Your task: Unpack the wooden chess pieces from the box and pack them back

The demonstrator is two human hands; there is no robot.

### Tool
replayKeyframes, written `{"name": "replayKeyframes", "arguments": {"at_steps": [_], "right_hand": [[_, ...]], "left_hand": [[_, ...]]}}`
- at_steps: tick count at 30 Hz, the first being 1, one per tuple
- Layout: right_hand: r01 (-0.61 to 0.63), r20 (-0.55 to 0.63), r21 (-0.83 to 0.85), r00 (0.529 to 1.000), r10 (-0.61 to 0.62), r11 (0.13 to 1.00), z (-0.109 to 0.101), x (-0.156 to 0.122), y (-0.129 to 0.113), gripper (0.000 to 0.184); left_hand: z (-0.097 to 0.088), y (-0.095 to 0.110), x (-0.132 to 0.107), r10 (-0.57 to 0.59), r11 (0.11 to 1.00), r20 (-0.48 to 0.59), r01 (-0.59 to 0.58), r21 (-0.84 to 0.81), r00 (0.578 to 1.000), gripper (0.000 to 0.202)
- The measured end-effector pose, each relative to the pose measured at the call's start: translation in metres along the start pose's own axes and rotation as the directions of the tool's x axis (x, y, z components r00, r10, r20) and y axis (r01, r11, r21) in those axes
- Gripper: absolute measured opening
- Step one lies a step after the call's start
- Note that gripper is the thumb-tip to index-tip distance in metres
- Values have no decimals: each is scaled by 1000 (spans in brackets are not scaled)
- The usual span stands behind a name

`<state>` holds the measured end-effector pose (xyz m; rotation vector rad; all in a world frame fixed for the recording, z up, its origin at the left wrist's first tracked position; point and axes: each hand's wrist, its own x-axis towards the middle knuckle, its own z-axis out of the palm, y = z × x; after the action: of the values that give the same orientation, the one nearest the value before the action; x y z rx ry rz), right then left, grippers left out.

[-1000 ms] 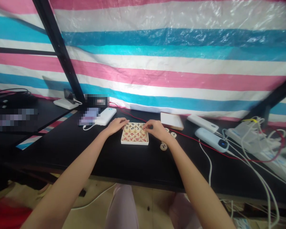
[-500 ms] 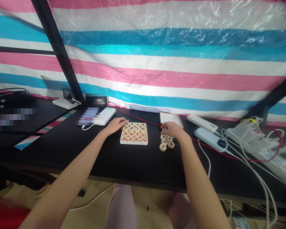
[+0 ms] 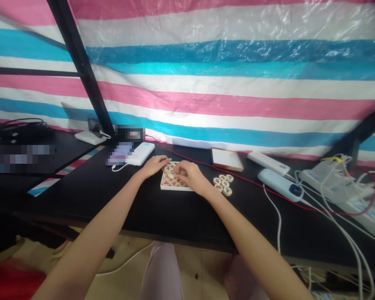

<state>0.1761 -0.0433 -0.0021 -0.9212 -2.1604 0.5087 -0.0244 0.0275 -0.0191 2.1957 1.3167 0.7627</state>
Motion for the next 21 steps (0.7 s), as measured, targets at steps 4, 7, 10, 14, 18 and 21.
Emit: {"name": "replayKeyframes", "arguments": {"at_steps": [4, 7, 10, 14, 18, 21], "right_hand": [[79, 119, -73, 990, -70, 994, 9, 0, -3, 9], [100, 81, -215, 993, -84, 971, 3, -2, -9, 5], [108, 64, -331, 994, -92, 938, -2, -5, -15, 8], [145, 140, -362, 985, -100, 921, -1, -7, -17, 17], [139, 144, -391, 986, -89, 910, 1, -6, -16, 20], [37, 69, -386, 998, -11, 922, -11, -3, -12, 20]], "left_hand": [[1, -1, 1, -2, 1000, -3, 2, 16, 1000, 44], [1, -3, 2, -9, 1000, 1, 9, 21, 1000, 44], [1, -4, 2, -5, 1000, 6, 5, 14, 1000, 44], [0, -3, 2, -1, 1000, 11, 0, 11, 1000, 45], [0, -2, 1, -3, 1000, 20, 3, 7, 1000, 46], [0, -2, 0, -12, 1000, 16, 12, 4, 1000, 45]]}}
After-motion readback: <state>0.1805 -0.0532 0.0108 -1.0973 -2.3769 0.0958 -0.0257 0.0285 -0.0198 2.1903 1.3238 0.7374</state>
